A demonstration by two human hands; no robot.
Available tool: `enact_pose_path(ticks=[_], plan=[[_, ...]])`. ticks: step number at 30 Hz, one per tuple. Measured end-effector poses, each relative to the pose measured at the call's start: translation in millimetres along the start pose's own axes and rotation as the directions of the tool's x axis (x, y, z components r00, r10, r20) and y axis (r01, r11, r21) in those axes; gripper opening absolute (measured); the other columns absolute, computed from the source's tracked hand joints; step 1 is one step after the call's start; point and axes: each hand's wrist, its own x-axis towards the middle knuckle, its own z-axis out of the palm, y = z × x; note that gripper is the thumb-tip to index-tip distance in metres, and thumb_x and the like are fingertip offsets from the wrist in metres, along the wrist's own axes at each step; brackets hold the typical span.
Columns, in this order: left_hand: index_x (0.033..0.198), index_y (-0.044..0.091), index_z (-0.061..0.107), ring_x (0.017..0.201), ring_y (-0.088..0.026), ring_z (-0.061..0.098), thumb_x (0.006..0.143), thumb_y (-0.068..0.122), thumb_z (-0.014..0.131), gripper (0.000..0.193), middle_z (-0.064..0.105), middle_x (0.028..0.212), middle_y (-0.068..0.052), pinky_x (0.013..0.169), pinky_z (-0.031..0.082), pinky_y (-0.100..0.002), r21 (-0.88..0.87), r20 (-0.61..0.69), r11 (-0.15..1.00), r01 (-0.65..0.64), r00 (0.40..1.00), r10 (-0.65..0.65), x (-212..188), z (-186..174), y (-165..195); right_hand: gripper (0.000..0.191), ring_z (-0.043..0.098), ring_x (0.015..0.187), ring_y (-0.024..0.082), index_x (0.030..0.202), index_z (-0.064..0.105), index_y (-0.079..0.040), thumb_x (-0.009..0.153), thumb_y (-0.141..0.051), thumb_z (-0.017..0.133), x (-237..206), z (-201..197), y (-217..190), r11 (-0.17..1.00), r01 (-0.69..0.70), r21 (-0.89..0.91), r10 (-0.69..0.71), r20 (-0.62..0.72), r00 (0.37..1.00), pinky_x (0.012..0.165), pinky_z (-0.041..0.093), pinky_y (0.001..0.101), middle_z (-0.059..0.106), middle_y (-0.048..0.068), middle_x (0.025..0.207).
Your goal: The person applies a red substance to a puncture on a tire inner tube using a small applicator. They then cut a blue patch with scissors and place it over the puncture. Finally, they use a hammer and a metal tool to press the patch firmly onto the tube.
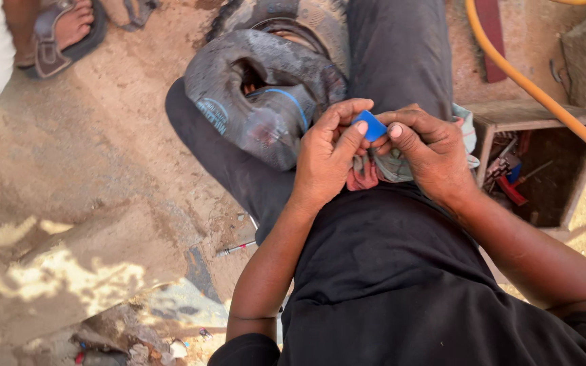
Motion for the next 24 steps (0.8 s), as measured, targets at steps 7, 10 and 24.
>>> enact_pose_path(ticks=[7, 10, 24], plan=[[0.121, 0.002, 0.068, 0.085, -0.007, 0.07, 0.103, 0.007, 0.065, 0.019, 0.073, 0.104, -0.004, 0.077, 0.06, -0.024, 0.089, -0.129, 0.995, -0.039, 0.99, 0.05, -23.6, -9.5, -9.8, 0.019, 0.069, 0.088, 0.011, 0.121, 0.071, 0.002, 0.108, -0.009, 0.064, 0.5, 17.7, 18.0, 0.996, -0.017, -0.085, 0.015, -0.025, 1.0, 0.083, 0.058, 0.0245, 0.069, 0.007, 0.105], [0.121, 0.002, 0.067, 0.088, -0.007, 0.072, 0.103, 0.008, 0.065, 0.019, 0.074, 0.102, -0.004, 0.078, 0.063, -0.023, 0.066, -0.137, 0.997, -0.042, 0.989, 0.051, -27.5, -5.6, -16.5, 0.016, 0.07, 0.09, 0.012, 0.119, 0.07, 0.004, 0.108, -0.007, 0.065, 2.8, 19.1, 24.1, 0.991, 0.007, -0.136, -0.006, 0.009, 1.0, 0.084, 0.059, 0.025, 0.07, 0.01, 0.109], [0.123, 0.0, 0.061, 0.08, -0.007, 0.065, 0.104, 0.007, 0.063, 0.02, 0.067, 0.096, -0.004, 0.072, 0.057, -0.024, -0.23, -0.015, 0.972, 0.05, 0.998, -0.055, -17.6, -27.7, -17.6, 0.023, 0.074, 0.096, 0.021, 0.119, 0.068, 0.006, 0.101, -0.009, 0.066, 7.7, 9.2, 14.5, 0.911, -0.307, 0.276, 0.291, 0.098, 0.952, 0.09, 0.062, 0.0345, 0.075, 0.016, 0.107]])
